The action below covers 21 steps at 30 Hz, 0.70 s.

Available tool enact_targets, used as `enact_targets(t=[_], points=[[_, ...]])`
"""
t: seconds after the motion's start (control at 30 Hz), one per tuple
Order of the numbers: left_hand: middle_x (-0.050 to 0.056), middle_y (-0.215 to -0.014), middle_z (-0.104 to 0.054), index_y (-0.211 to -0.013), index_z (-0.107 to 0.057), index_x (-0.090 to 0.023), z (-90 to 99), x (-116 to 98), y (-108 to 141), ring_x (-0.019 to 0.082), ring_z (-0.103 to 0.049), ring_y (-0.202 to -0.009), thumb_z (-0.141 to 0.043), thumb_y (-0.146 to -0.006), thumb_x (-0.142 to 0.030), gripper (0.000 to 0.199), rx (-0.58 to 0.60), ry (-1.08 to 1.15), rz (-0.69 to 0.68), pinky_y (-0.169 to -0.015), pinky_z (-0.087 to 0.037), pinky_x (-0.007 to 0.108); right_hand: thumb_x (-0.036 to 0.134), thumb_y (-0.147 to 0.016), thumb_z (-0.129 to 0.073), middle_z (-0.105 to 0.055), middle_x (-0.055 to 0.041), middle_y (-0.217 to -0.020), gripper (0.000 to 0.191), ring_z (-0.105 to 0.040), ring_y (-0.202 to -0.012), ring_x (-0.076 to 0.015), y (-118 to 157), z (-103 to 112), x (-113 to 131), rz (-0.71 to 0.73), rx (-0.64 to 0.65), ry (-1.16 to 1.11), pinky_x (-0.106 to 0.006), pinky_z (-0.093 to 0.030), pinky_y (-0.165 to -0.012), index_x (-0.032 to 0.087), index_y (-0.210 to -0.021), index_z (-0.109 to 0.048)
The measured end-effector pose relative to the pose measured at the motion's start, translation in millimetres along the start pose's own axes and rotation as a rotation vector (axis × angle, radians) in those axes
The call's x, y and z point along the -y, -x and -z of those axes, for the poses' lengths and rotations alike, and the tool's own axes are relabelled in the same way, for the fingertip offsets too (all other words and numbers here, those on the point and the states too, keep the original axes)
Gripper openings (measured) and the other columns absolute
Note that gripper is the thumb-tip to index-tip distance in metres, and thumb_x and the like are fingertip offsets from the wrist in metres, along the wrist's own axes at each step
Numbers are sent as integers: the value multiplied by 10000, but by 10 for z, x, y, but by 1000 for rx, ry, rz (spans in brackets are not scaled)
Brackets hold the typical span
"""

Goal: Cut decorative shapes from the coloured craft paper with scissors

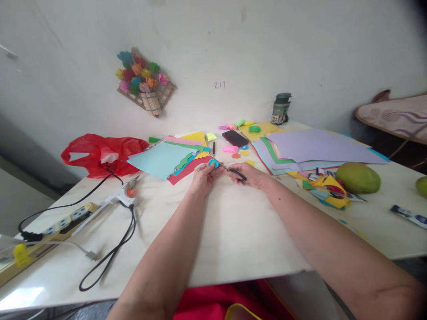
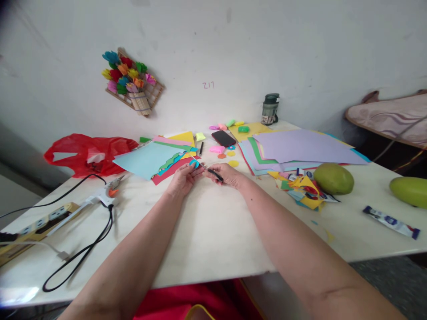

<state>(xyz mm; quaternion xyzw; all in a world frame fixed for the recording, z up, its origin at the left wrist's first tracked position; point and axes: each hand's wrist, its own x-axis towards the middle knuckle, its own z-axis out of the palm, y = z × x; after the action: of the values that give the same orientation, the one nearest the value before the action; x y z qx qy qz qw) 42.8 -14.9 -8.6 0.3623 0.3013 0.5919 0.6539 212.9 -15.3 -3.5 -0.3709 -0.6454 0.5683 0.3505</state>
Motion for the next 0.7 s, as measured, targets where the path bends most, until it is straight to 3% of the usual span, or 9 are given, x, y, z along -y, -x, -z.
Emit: enact_targets(t=[0.7], points=[[91, -777, -689, -693, -576, -114, -23, -6, 21, 199, -672, -734, -642, -679, -143, 74, 1, -11, -6, -797, -509, 344, 365, -664, -663, -433, 59, -502, 258, -358, -399, -38, 7, -54, 30, 16, -27, -60, -167, -261, -347, 132, -717, -564]])
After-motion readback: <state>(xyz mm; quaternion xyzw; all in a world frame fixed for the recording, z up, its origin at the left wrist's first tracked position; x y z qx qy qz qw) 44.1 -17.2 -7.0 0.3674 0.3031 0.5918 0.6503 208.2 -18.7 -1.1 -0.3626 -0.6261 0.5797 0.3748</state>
